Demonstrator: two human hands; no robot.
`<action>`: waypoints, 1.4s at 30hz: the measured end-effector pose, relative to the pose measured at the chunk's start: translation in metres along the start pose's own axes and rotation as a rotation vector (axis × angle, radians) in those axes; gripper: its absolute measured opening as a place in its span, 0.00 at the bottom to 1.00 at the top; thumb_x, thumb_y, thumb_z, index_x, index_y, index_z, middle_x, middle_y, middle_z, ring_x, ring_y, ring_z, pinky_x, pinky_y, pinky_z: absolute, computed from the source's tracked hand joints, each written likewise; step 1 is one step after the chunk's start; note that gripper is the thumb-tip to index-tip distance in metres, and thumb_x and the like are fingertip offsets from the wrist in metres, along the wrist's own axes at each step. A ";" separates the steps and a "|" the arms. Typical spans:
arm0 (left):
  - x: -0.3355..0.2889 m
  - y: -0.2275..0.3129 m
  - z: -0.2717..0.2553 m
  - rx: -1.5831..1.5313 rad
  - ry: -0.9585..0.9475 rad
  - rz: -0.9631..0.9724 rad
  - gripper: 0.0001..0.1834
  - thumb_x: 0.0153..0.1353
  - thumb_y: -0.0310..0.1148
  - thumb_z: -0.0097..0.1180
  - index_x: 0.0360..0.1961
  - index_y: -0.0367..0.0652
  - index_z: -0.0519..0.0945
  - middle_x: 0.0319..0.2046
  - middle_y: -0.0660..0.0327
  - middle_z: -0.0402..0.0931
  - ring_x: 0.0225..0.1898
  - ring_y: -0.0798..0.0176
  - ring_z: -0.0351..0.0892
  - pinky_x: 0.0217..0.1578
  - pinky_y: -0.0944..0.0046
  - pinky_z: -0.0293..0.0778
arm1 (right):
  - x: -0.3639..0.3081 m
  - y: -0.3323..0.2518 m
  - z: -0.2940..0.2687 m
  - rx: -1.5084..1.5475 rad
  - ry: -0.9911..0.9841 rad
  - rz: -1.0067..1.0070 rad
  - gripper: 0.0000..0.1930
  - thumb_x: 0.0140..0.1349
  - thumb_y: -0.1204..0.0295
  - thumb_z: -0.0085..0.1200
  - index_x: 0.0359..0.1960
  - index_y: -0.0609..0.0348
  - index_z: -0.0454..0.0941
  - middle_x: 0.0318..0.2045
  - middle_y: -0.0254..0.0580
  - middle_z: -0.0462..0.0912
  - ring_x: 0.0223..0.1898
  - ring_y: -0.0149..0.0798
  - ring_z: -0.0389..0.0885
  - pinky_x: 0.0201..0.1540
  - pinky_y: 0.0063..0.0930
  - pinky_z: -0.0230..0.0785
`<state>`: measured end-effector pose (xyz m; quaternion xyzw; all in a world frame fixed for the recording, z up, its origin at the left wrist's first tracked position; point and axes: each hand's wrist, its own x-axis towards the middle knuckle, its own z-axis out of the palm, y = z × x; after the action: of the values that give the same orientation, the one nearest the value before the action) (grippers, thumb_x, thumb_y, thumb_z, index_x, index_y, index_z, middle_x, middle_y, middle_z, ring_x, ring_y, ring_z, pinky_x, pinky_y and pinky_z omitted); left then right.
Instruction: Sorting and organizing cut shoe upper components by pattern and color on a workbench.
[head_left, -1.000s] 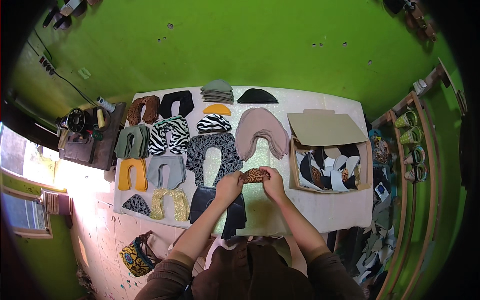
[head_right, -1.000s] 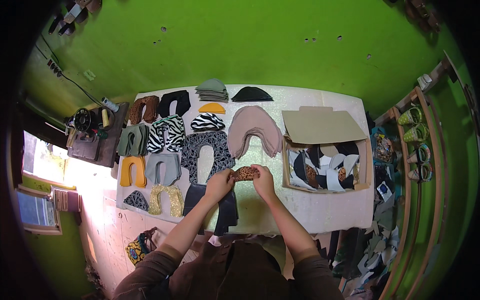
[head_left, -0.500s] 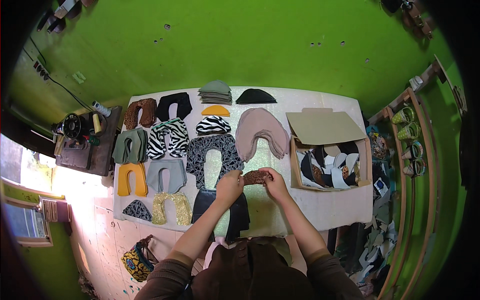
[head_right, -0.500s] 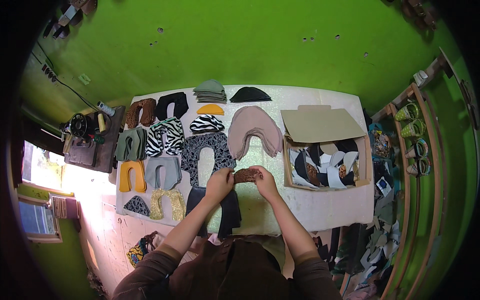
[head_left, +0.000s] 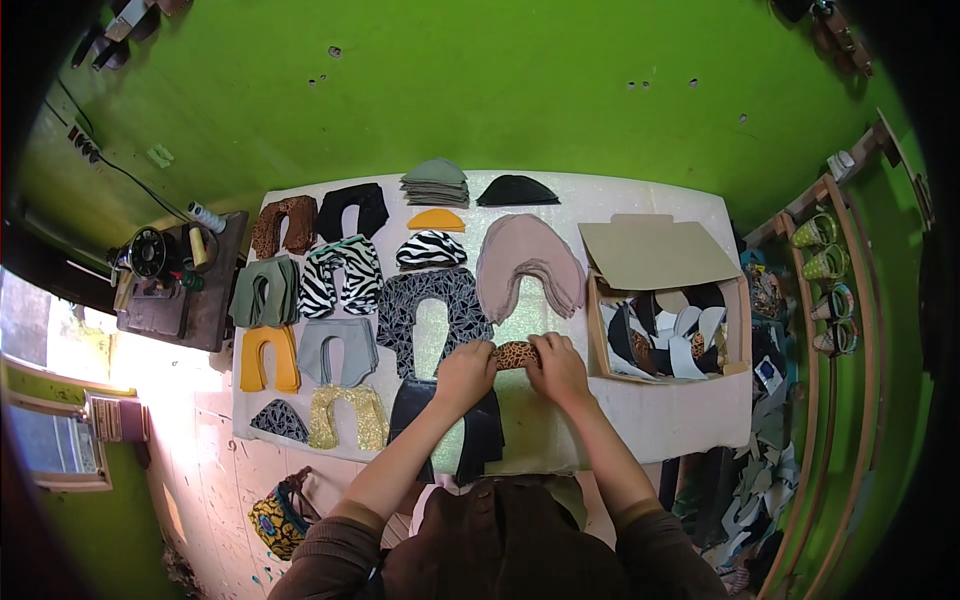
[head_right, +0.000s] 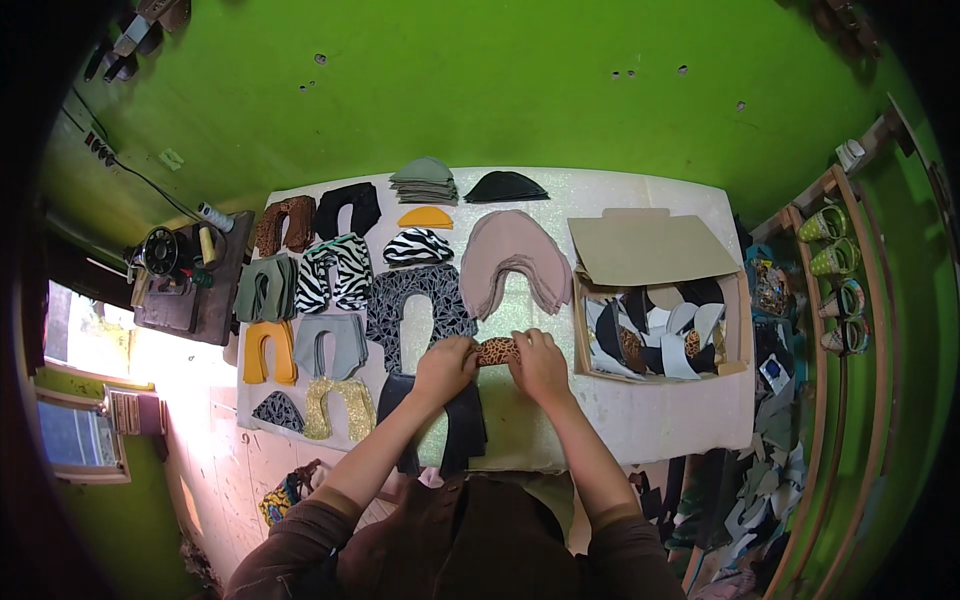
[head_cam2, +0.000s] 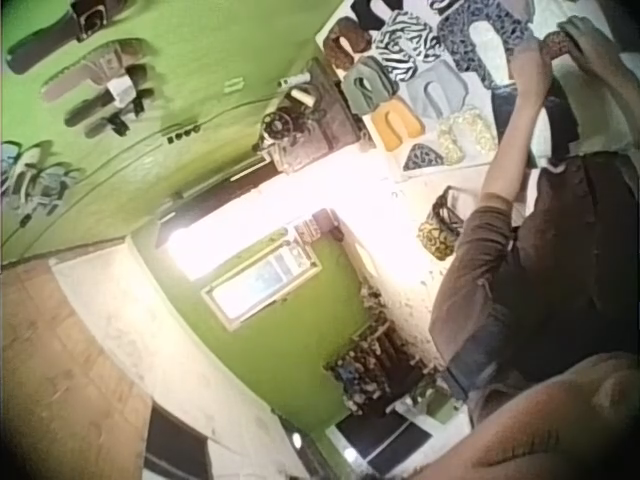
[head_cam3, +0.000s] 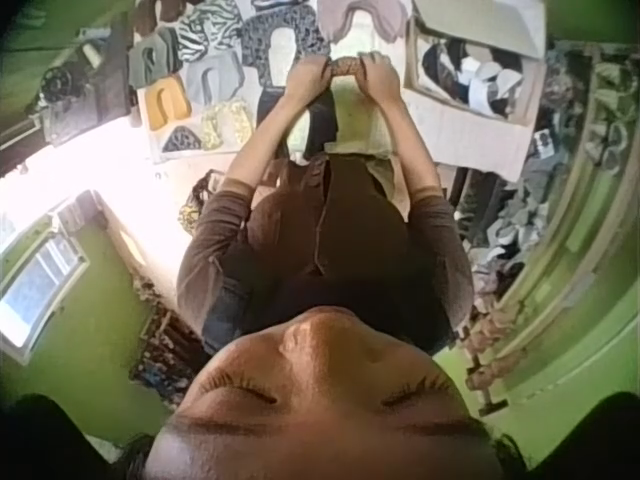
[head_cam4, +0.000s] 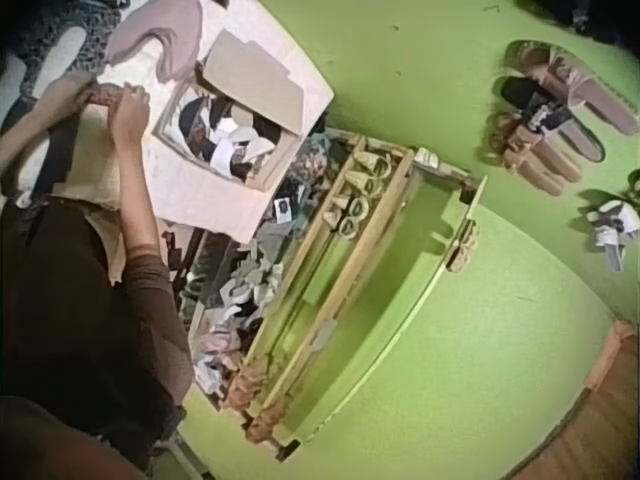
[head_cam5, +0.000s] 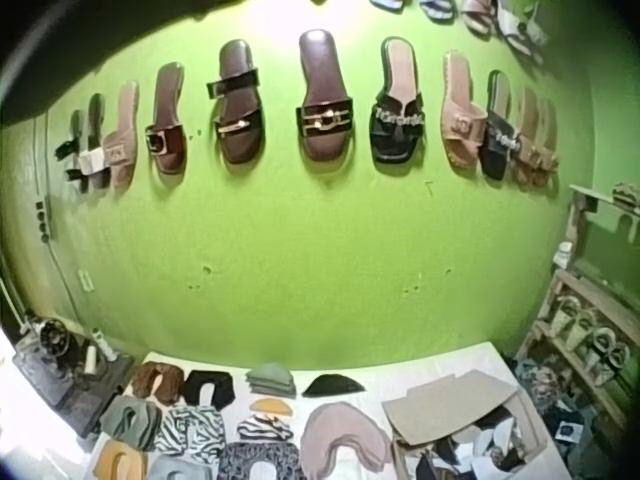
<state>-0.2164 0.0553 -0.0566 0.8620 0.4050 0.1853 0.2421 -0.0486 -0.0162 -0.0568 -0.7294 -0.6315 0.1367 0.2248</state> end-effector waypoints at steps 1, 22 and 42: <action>0.003 0.003 0.000 -0.002 -0.003 0.002 0.09 0.49 0.30 0.53 0.33 0.42 0.75 0.28 0.56 0.73 0.32 0.53 0.74 0.33 0.58 0.72 | 0.001 0.003 -0.001 -0.001 0.001 0.004 0.20 0.46 0.72 0.57 0.44 0.58 0.71 0.38 0.46 0.73 0.42 0.46 0.71 0.44 0.36 0.66; 0.020 0.005 0.036 0.356 -0.247 0.237 0.24 0.44 0.31 0.56 0.44 0.34 0.69 0.34 0.56 0.69 0.37 0.57 0.73 0.34 0.63 0.74 | 0.000 0.029 0.008 0.054 -0.148 -0.201 0.28 0.42 0.74 0.60 0.50 0.57 0.67 0.40 0.43 0.70 0.43 0.46 0.70 0.44 0.34 0.67; -0.023 0.017 0.030 0.377 -0.353 0.118 0.35 0.58 0.54 0.40 0.56 0.35 0.63 0.60 0.51 0.55 0.61 0.58 0.57 0.58 0.59 0.54 | -0.047 0.011 0.026 -0.264 -0.071 -0.116 0.34 0.54 0.57 0.49 0.60 0.59 0.55 0.62 0.41 0.54 0.64 0.40 0.51 0.62 0.50 0.39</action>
<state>-0.2044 0.0197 -0.0747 0.9330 0.3328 -0.0329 0.1329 -0.0596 -0.0593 -0.0884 -0.7097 -0.6924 0.0650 0.1121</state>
